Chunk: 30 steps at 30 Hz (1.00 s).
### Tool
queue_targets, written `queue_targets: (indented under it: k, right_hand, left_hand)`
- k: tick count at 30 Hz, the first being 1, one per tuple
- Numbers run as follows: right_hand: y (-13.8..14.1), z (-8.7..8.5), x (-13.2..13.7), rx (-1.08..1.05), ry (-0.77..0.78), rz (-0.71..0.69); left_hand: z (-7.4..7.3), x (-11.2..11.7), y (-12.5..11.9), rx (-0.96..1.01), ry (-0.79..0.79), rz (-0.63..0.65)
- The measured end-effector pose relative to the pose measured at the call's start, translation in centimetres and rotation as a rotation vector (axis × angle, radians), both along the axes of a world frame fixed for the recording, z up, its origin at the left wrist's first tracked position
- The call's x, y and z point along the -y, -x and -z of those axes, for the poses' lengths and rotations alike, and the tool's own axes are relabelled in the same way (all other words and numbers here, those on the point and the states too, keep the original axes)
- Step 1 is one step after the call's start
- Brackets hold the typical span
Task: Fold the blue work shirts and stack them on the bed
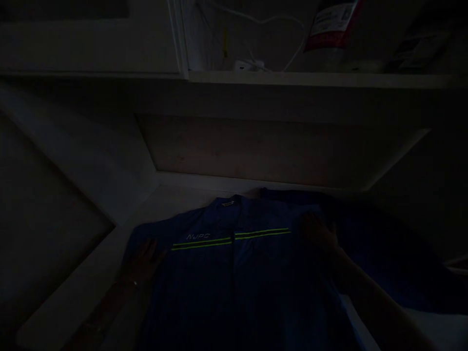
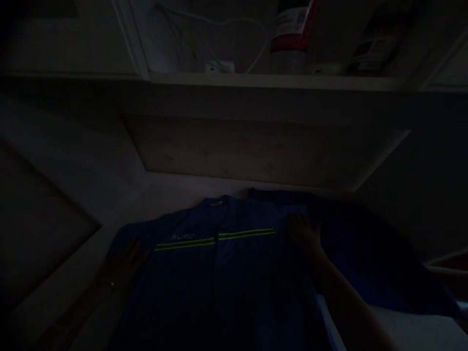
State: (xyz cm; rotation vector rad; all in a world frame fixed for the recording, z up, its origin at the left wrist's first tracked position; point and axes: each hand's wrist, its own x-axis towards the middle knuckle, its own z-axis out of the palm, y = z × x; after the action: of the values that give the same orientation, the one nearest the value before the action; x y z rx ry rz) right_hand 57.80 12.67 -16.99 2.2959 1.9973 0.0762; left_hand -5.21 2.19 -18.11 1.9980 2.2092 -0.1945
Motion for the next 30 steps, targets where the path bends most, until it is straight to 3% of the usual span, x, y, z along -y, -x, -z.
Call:
queue_targets:
  k: [3,6,9,12,14,16,18,22,25,30]
  right_hand:
    - [2.0,-1.0,-0.6,-0.028,-0.188,0.057]
    - [4.9,-1.5,-1.7,-0.116,-0.251,-0.213]
    - [6.6,-0.8,-3.0,-0.161,-0.107,-0.417]
    - [6.7,-0.3,-3.7,-0.151,-0.032,-0.280]
    - [6.9,-0.5,-3.5,-0.184,-0.103,-0.120]
    - [7.7,-1.0,-2.6,-0.216,-0.201,-0.059]
    - [9.3,-1.5,-0.9,-0.225,-0.218,-0.154]
    - [13.1,-1.3,2.7,-0.210,-0.079,-0.435]
    - [14.7,-0.5,3.3,-0.187,0.014,-0.469]
    - [14.5,0.1,2.3,-0.187,0.031,-0.430]
  left_hand:
    - [-1.7,-0.8,-0.5,-0.062,0.005,-0.080]
    - [-4.0,-3.4,-4.3,-0.068,-0.232,0.040]
    - [-4.8,-6.9,-9.6,0.047,-0.411,0.197]
    - [-3.7,-10.5,-13.8,0.146,-0.380,0.194]
    - [-2.4,-12.5,-15.6,0.183,-0.337,0.196]
    - [-1.2,-14.0,-17.0,0.207,-0.301,0.240]
    - [0.0,-15.2,-18.1,0.214,-0.265,0.292]
    - [1.7,-17.3,-19.3,0.204,-0.227,0.323]
    - [1.9,-18.9,-19.4,0.231,-0.211,0.320]
    - [0.9,-19.8,-19.5,0.293,-0.213,0.333]
